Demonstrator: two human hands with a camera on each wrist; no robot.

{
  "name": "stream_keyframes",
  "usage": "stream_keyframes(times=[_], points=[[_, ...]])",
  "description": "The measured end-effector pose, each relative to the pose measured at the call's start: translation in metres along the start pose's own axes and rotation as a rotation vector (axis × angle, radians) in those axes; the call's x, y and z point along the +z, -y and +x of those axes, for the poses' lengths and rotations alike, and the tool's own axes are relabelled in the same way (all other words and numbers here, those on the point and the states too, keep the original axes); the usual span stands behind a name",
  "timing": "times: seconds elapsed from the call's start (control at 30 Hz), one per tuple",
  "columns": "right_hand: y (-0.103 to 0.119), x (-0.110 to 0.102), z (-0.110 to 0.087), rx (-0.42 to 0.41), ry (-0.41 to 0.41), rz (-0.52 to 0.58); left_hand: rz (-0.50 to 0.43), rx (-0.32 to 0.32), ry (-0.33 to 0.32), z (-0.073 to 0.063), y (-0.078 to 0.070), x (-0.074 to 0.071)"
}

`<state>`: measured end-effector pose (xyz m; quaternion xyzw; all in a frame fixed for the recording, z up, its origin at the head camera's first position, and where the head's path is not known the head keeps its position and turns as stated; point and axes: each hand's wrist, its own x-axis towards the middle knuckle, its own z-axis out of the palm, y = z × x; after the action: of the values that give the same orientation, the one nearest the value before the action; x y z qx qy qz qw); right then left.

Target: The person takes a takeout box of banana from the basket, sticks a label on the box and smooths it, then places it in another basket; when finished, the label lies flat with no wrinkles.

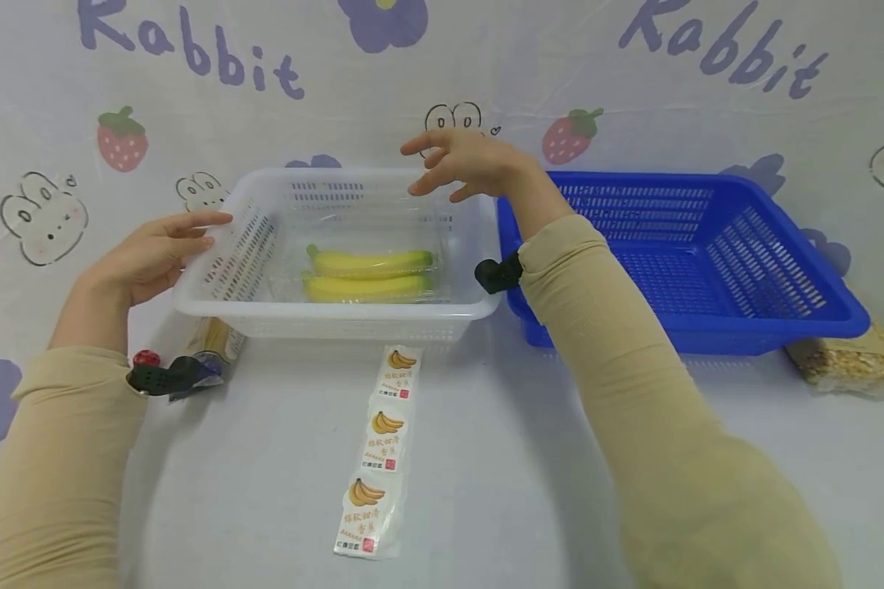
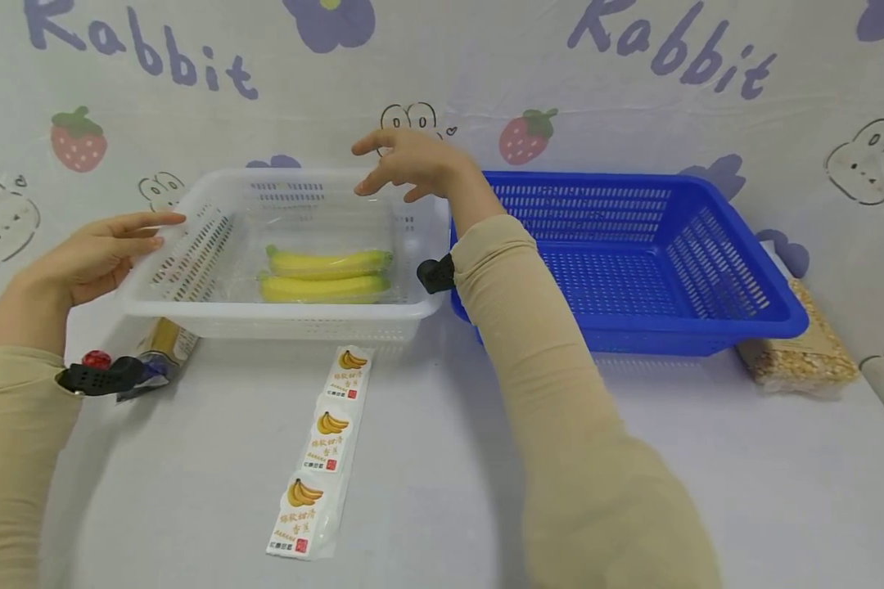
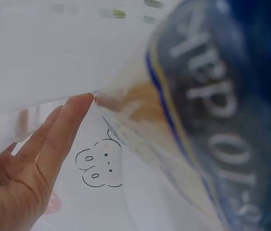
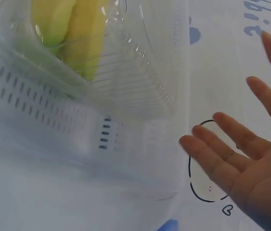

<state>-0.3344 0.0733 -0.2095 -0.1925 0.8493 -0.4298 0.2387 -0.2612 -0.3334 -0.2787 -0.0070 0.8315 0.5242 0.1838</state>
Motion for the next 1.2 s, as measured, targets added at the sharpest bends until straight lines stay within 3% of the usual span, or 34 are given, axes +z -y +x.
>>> stream_keyframes(times=[0.43, 1.2], points=[[-0.012, 0.007, 0.012, 0.181, 0.203, 0.01, 0.024, -0.006, -0.005, -0.002, -0.002, 0.002], [-0.013, 0.021, 0.015, 0.281, 0.291, -0.062, 0.044, 0.001, -0.009, -0.004, 0.001, 0.0]])
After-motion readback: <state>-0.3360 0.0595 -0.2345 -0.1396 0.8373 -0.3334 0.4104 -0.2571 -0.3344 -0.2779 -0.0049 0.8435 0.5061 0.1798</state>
